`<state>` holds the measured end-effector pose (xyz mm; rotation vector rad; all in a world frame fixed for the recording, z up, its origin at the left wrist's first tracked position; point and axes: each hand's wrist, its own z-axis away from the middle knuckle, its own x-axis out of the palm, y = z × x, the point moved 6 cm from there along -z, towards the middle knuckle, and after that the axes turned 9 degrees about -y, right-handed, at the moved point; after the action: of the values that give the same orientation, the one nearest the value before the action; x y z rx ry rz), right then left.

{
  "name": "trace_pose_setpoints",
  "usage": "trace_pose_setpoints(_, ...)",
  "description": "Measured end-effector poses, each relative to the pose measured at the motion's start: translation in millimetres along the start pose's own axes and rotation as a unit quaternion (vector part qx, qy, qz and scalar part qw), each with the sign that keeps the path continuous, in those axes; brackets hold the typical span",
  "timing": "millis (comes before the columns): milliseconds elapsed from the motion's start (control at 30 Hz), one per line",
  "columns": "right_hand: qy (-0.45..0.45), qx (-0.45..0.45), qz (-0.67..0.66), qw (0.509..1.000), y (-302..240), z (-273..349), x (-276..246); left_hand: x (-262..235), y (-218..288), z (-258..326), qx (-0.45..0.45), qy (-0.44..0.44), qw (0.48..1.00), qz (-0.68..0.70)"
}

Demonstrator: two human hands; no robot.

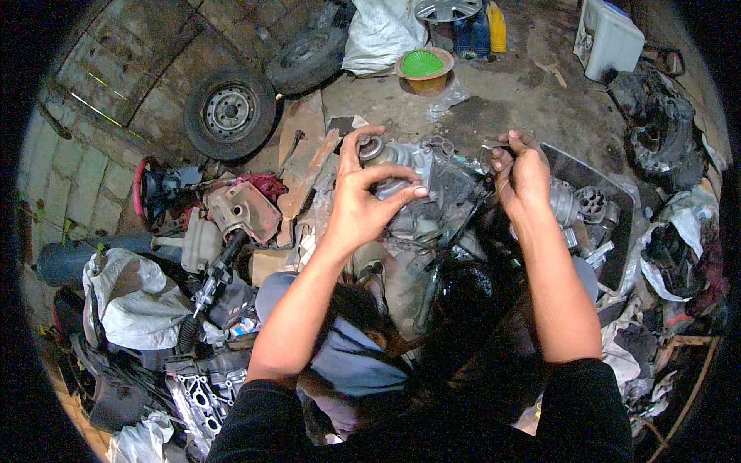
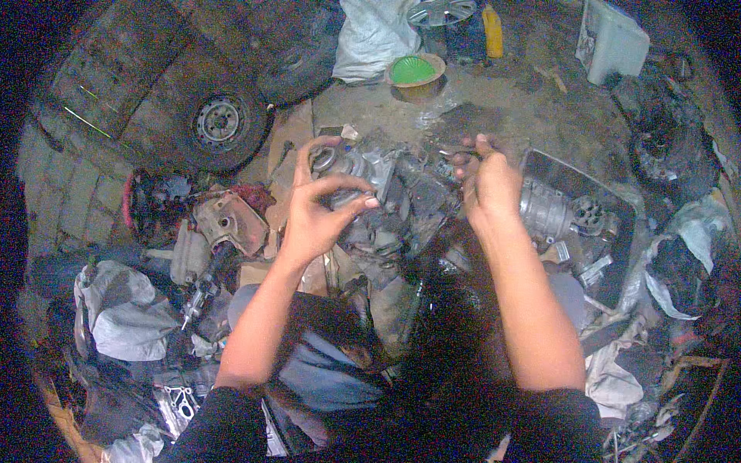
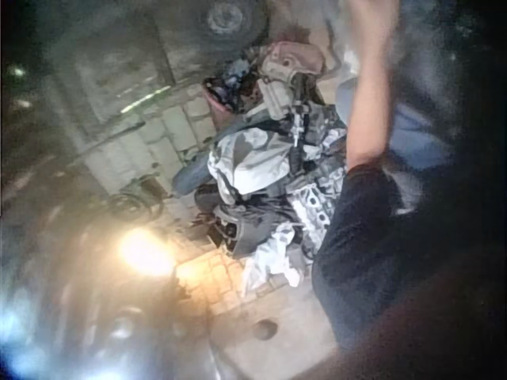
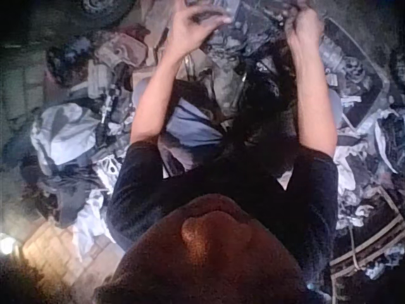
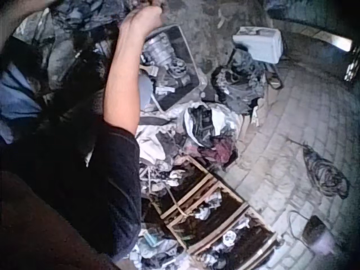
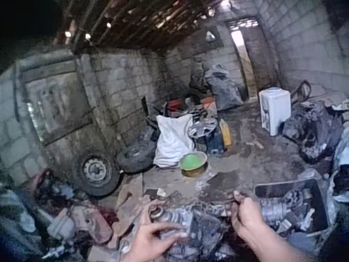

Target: The person uses a wrench to loosen and tighten bolts on a metallic engine component while sitting on the floor. They repeatedly adjust the wrench and reposition the part to access different bolts.

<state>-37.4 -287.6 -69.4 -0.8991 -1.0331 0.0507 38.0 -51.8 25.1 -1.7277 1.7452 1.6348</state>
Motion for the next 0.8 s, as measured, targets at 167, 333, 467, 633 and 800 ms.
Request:
trace_pose_setpoints(167,0.003,-0.014,0.031,0.999,-13.9,3.1,-16.3,1.4,-1.4,3.2,0.011,0.008,0.999,-0.044)
trace_pose_setpoints(333,0.016,-0.027,0.054,0.998,-27.2,10.9,-28.6,-2.4,17.2,6.8,0.026,0.053,0.988,-0.14)
trace_pose_setpoints(467,0.024,-0.027,0.046,0.998,-32.3,12.9,-39.3,-0.5,26.6,0.5,0.084,0.017,0.984,-0.158)
trace_pose_setpoints(633,0.037,-0.037,0.058,0.997,-39.9,16.8,-46.9,2.8,19.4,-3.3,0.099,-0.06,0.99,-0.077)
trace_pose_setpoints(800,0.024,-0.038,0.044,0.998,-41.2,16.6,-52.4,-2.4,28.0,-4.5,0.105,-0.034,0.989,-0.094)
